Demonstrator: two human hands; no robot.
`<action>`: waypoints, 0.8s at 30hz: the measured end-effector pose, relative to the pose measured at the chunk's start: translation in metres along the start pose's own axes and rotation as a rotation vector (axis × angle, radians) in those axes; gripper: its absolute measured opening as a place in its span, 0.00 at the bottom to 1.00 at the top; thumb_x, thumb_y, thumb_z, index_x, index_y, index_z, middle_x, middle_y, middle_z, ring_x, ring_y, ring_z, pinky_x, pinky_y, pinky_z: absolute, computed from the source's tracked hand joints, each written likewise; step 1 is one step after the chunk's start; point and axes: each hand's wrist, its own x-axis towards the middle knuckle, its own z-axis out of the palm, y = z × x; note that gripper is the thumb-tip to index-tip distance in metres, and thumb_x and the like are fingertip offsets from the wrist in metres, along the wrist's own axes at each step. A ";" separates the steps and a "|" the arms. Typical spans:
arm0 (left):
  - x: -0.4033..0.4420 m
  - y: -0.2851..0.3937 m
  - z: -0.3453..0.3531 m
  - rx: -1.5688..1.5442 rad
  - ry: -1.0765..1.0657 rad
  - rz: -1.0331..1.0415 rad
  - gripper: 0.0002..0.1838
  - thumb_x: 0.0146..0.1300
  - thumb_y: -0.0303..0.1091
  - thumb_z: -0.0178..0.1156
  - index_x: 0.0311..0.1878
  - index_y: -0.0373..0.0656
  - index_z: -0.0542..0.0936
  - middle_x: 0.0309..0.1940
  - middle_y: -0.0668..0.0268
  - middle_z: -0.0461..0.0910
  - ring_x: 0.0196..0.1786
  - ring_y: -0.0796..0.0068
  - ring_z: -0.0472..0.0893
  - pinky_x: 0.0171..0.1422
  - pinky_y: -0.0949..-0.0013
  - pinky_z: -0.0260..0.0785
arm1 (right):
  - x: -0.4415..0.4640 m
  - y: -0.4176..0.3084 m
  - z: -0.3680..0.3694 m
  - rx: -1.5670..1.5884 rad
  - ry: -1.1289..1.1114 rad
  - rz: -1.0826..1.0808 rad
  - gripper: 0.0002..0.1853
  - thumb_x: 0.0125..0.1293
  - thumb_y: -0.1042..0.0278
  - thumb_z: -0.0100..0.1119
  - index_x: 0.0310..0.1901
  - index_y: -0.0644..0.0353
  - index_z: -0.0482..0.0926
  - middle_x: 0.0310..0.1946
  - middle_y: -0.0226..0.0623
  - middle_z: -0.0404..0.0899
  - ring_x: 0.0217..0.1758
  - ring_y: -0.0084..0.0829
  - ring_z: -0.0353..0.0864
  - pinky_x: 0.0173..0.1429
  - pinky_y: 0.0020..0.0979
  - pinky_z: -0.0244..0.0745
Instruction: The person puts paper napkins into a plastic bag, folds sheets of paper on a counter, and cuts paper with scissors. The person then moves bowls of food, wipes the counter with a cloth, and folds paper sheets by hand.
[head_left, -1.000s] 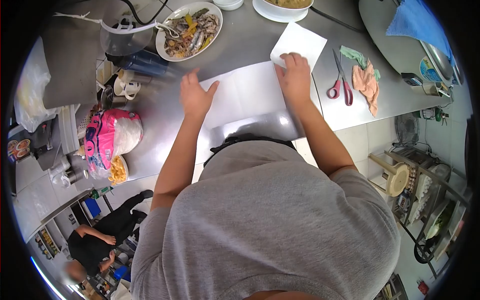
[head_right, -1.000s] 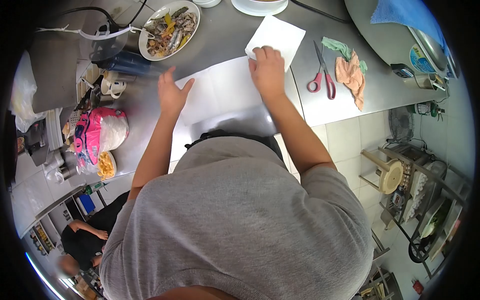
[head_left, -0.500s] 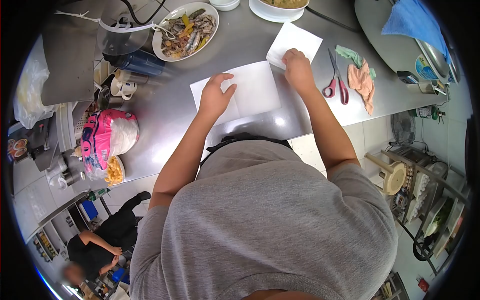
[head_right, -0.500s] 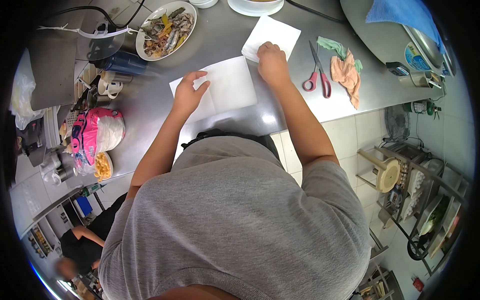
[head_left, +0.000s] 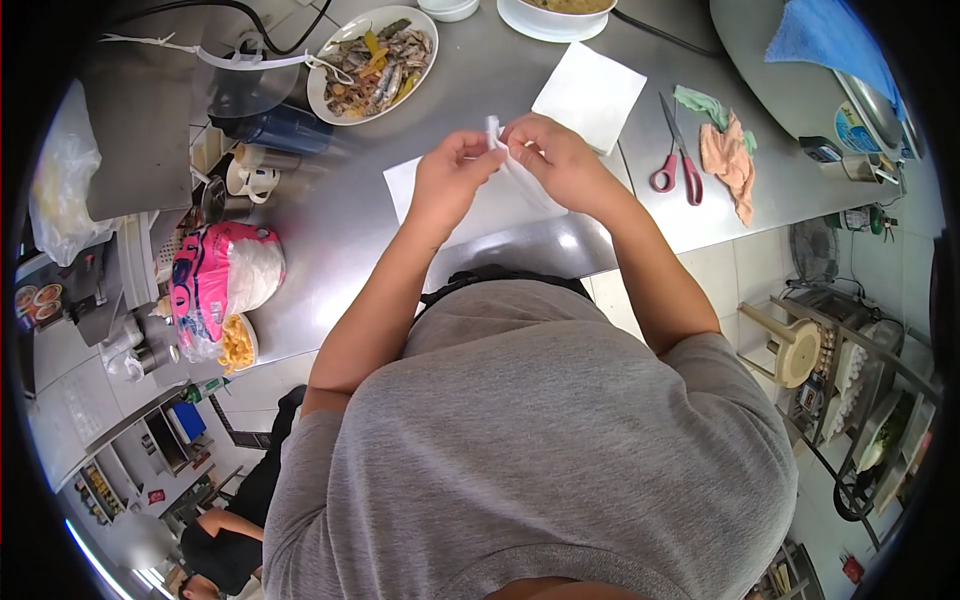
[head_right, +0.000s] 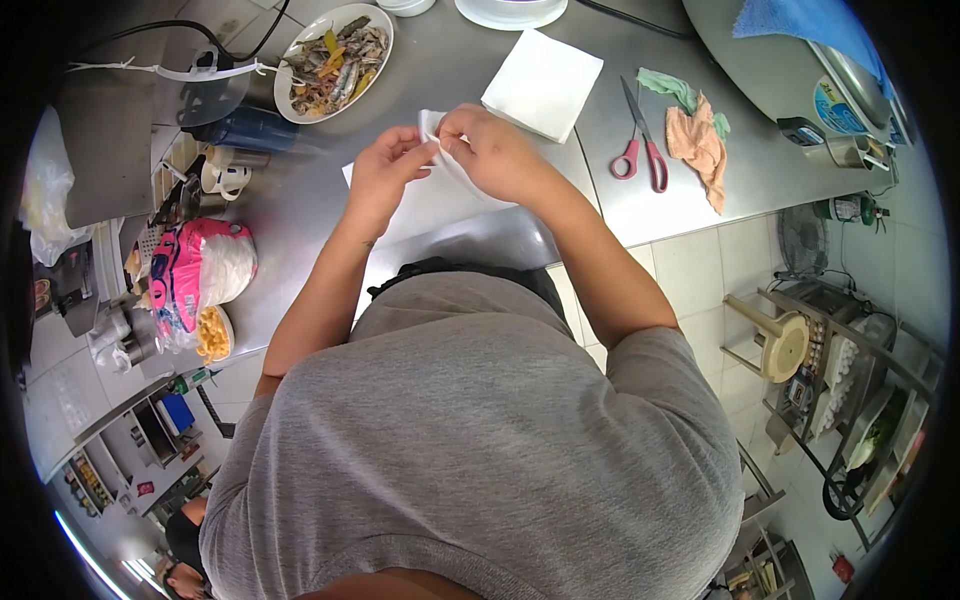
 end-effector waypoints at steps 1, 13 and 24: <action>0.001 -0.002 -0.005 0.017 0.025 -0.022 0.17 0.61 0.37 0.62 0.49 0.36 0.77 0.40 0.63 0.80 0.41 0.75 0.79 0.48 0.71 0.71 | 0.000 0.000 -0.001 0.033 0.009 0.078 0.06 0.68 0.69 0.53 0.37 0.63 0.75 0.40 0.36 0.79 0.43 0.31 0.77 0.49 0.31 0.71; -0.008 0.007 -0.022 0.519 0.213 -0.010 0.09 0.50 0.27 0.64 0.24 0.42 0.71 0.18 0.70 0.71 0.20 0.79 0.67 0.27 0.71 0.64 | -0.020 0.011 0.046 -0.027 0.034 -0.007 0.44 0.45 0.43 0.73 0.59 0.65 0.70 0.46 0.46 0.81 0.49 0.42 0.80 0.57 0.37 0.72; -0.025 0.005 -0.038 0.309 0.030 0.012 0.15 0.45 0.24 0.64 0.38 0.42 0.74 0.33 0.69 0.75 0.33 0.77 0.73 0.41 0.75 0.66 | -0.017 0.038 0.027 -0.148 -0.387 0.209 0.17 0.50 0.63 0.65 0.40 0.64 0.81 0.34 0.45 0.82 0.39 0.39 0.80 0.46 0.33 0.74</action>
